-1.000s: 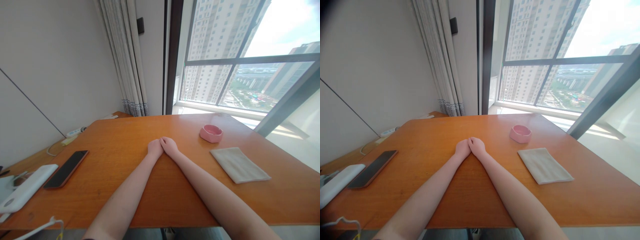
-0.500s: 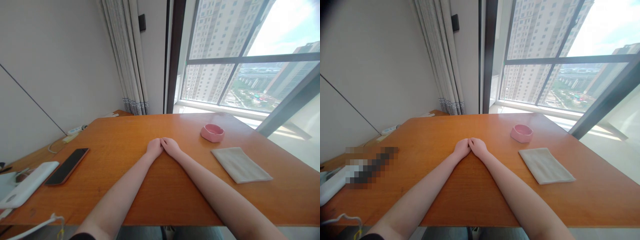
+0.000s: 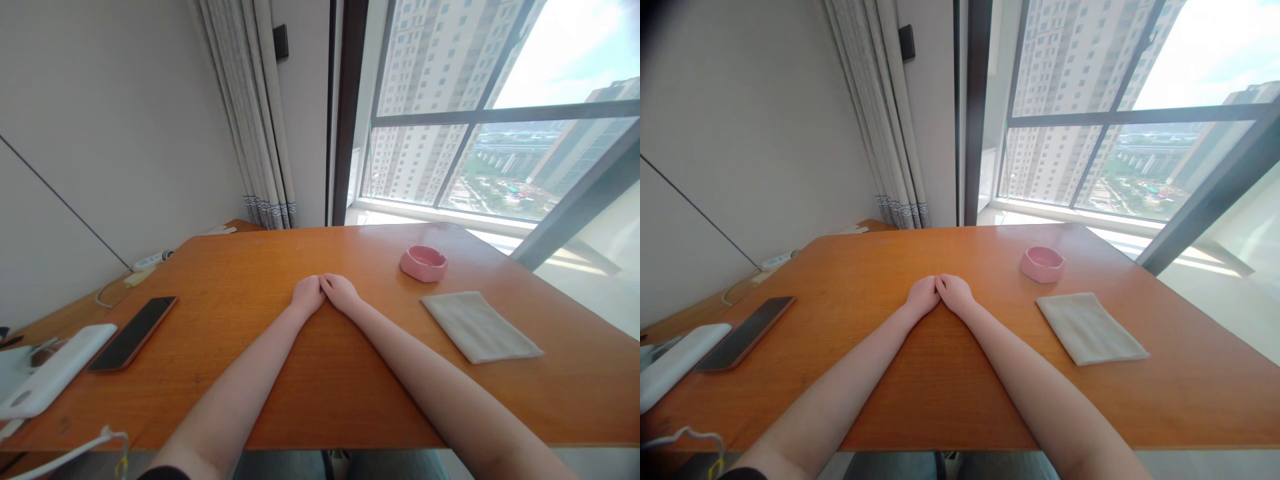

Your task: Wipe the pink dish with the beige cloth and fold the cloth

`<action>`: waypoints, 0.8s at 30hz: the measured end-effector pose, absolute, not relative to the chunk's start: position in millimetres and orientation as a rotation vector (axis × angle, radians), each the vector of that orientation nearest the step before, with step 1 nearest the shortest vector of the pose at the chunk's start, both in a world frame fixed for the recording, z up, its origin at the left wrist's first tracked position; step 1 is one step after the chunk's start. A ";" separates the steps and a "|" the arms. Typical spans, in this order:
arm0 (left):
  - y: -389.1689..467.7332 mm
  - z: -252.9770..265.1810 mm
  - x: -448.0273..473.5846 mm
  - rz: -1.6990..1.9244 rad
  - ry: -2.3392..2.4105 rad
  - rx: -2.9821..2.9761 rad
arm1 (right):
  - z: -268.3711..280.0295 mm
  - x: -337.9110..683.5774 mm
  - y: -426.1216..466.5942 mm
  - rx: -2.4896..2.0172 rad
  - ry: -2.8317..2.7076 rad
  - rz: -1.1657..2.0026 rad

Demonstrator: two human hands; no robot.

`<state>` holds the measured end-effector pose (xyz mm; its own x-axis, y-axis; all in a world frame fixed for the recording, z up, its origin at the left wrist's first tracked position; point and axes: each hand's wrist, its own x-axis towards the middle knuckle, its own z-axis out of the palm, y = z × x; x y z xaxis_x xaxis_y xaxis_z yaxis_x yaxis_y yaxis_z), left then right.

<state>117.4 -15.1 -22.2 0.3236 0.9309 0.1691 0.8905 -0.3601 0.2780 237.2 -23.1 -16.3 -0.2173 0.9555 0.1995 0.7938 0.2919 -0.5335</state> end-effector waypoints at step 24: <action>-9.0 -24.7 116.1 0.505 1.636 2.429 | 4.9 294.9 -19.3 -1.606 -1.697 -0.221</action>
<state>116.1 -9.0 -24.7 0.3408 0.9222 0.1827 0.8648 -0.3838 0.3239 294.9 -19.3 4.9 0.0960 0.7743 0.6255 0.9086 0.1885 -0.3728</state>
